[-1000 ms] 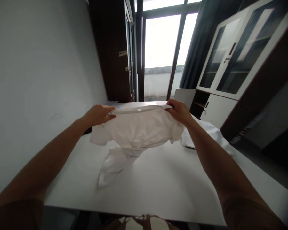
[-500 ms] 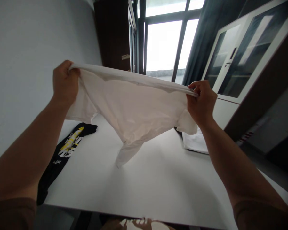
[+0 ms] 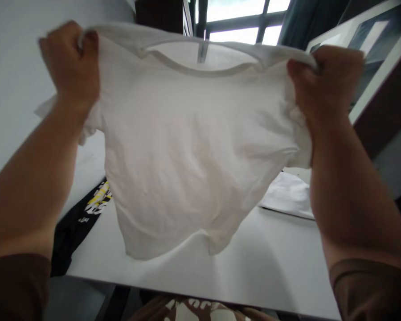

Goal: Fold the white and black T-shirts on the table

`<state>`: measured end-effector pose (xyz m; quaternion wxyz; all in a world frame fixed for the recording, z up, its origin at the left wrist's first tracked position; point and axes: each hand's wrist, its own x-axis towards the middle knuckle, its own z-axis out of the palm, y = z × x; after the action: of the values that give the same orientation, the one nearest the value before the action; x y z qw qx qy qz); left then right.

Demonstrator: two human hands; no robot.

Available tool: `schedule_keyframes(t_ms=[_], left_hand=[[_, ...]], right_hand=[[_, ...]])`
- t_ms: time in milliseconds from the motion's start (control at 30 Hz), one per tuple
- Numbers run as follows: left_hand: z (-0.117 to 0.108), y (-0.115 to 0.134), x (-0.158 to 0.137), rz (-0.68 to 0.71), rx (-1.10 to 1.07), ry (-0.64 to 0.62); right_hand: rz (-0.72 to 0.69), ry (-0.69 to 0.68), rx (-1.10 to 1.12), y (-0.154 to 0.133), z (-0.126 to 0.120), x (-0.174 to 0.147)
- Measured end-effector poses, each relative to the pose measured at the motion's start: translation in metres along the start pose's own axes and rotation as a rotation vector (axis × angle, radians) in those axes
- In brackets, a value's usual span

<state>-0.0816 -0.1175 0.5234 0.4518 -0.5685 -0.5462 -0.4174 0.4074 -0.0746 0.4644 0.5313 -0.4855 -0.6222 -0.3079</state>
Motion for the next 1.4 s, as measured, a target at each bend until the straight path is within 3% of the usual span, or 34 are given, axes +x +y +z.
schedule_keyframes(t_ms=[100,233,367,500,600,767,933,1067,1233,1400], left_hand=[[0.046,0.024,-0.046,-0.152,0.091,-0.309],[0.127,0.020,-0.124,-0.144,0.107,-0.619],[0.202,0.009,-0.198,-0.184,0.057,-0.952],[0.243,0.019,-0.279,-0.307,0.070,-1.177],[0.253,0.035,-0.340,-0.330,0.068,-1.239],[0.257,0.063,-0.403,-0.227,-0.071,-1.247],[0.254,0.092,-0.417,-0.110,-0.186,-1.177],[0.253,0.115,-0.421,-0.020,-0.225,-1.125],[0.265,0.131,-0.435,0.008,-0.234,-1.242],[0.292,0.117,-0.444,-0.080,-0.181,-1.376]], right_hand=[[0.038,-0.304,-0.023,0.001,0.039,-0.011],[0.094,-0.687,0.004,0.022,0.120,-0.060],[0.128,-0.880,-0.032,0.052,0.208,-0.128],[0.179,-1.092,-0.065,0.062,0.259,-0.208],[0.185,-1.155,-0.079,0.060,0.271,-0.269],[0.061,-1.061,-0.024,0.053,0.269,-0.334],[0.057,-1.184,0.024,0.047,0.256,-0.356],[0.064,-1.108,-0.034,0.043,0.254,-0.365],[0.093,-1.165,-0.046,0.046,0.267,-0.372],[0.037,-1.236,0.003,0.067,0.285,-0.368]])
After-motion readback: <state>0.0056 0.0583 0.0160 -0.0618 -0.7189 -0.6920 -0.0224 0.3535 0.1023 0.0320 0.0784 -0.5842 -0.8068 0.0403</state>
